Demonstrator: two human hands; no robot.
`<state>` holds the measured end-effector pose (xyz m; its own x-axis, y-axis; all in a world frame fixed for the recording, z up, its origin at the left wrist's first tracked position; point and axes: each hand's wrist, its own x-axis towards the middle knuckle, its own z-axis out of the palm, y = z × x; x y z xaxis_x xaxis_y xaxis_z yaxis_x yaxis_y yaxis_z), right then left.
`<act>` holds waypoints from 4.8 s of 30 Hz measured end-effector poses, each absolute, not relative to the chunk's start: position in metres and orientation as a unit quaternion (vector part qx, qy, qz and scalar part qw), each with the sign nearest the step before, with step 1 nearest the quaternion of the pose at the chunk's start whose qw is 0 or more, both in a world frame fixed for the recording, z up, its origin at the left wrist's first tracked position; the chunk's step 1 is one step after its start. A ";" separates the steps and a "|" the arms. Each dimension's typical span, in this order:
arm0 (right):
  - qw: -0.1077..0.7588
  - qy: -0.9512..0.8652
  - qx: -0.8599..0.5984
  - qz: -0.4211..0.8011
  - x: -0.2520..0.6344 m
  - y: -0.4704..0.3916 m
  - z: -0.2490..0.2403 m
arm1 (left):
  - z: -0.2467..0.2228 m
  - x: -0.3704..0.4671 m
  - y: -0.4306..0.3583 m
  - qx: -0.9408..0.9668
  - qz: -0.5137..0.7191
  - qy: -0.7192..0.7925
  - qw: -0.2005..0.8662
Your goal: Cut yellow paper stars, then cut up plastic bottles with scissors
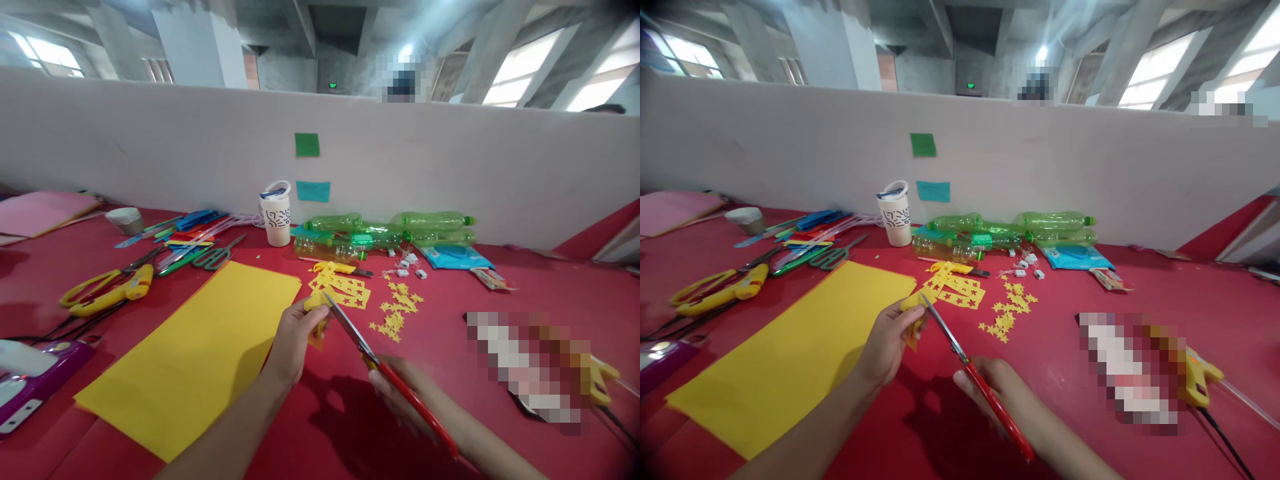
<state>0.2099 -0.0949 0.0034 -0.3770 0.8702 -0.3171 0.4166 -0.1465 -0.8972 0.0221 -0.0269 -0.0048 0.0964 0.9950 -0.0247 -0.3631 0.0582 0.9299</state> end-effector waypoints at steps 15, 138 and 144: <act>0.193 -0.614 -0.527 0.555 0.209 -0.095 0.012 | -0.006 0.022 -0.027 0.401 0.548 0.376 0.631; 0.199 -0.615 -0.536 0.543 0.208 -0.101 -0.002 | 0.001 0.007 -0.017 0.498 0.555 0.387 0.543; 0.190 -0.614 -0.529 0.554 0.207 -0.103 0.004 | -0.001 0.008 -0.017 0.477 0.565 0.358 0.570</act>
<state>0.2075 -0.1027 0.0043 -0.3681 0.8600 -0.3534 0.4400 -0.1738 -0.8810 0.0076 -0.0167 -0.0012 0.1049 0.9858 0.1314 -0.3031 -0.0942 0.9483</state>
